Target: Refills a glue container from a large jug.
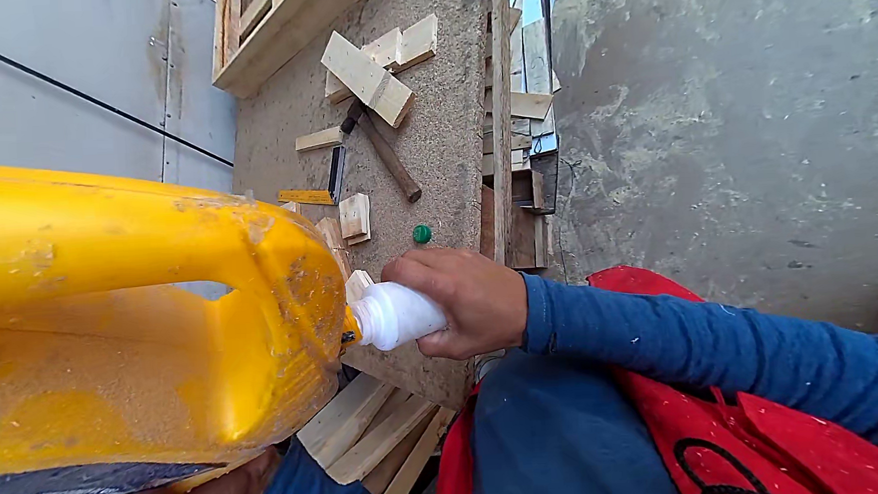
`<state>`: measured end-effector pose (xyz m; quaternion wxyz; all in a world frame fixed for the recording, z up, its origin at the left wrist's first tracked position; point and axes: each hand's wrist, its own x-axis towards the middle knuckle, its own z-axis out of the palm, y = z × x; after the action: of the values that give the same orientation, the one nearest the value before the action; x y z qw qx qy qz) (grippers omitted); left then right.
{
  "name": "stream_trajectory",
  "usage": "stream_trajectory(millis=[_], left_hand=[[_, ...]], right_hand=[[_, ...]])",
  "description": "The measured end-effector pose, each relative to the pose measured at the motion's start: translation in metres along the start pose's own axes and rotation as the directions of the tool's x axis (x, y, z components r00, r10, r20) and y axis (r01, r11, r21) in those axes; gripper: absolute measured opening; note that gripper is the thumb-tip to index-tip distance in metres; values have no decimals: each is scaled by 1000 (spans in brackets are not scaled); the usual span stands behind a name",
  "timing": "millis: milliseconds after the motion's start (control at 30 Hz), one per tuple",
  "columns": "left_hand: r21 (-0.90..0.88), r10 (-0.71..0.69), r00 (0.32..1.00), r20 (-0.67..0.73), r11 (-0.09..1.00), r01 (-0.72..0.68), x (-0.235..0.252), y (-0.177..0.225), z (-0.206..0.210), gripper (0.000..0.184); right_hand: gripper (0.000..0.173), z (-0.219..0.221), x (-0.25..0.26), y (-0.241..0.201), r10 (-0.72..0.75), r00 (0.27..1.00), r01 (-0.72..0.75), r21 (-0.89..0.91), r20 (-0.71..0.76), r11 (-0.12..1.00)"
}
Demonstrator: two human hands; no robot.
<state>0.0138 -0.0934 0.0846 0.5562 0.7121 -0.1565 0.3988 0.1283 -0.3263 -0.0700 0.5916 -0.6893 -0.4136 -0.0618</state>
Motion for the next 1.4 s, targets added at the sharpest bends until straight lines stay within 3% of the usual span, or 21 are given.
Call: stream_trajectory(millis=[300, 500, 600, 900, 1067, 1300, 1400], left_hand=[[6, 61, 994, -93, 998, -61, 6, -2, -18, 51], [94, 55, 998, 11, 994, -56, 16, 5, -16, 52], [76, 65, 998, -3, 995, -65, 18, 4, -23, 50], [77, 78, 995, -67, 994, -73, 22, 8, -12, 52], [104, 97, 989, -110, 991, -85, 21, 14, 5, 40], [129, 87, 982, -169, 989, -66, 20, 20, 24, 42], [113, 86, 983, -162, 991, -68, 19, 19, 11, 46]], right_hand=[[63, 3, -2, 8, 11, 1000, -11, 28, -3, 1000], [61, 7, -2, 10, -19, 1000, 19, 66, -5, 998], [62, 9, -2, 12, -32, 999, 32, 74, -10, 997], [62, 17, -7, 21, -28, 1000, 28, 116, -3, 993], [64, 18, -9, 24, -17, 1000, 17, 131, -2, 991], [64, 21, -11, 27, -43, 999, 42, 151, 4, 988], [67, 22, -12, 28, -25, 1000, 23, 185, 9, 982]])
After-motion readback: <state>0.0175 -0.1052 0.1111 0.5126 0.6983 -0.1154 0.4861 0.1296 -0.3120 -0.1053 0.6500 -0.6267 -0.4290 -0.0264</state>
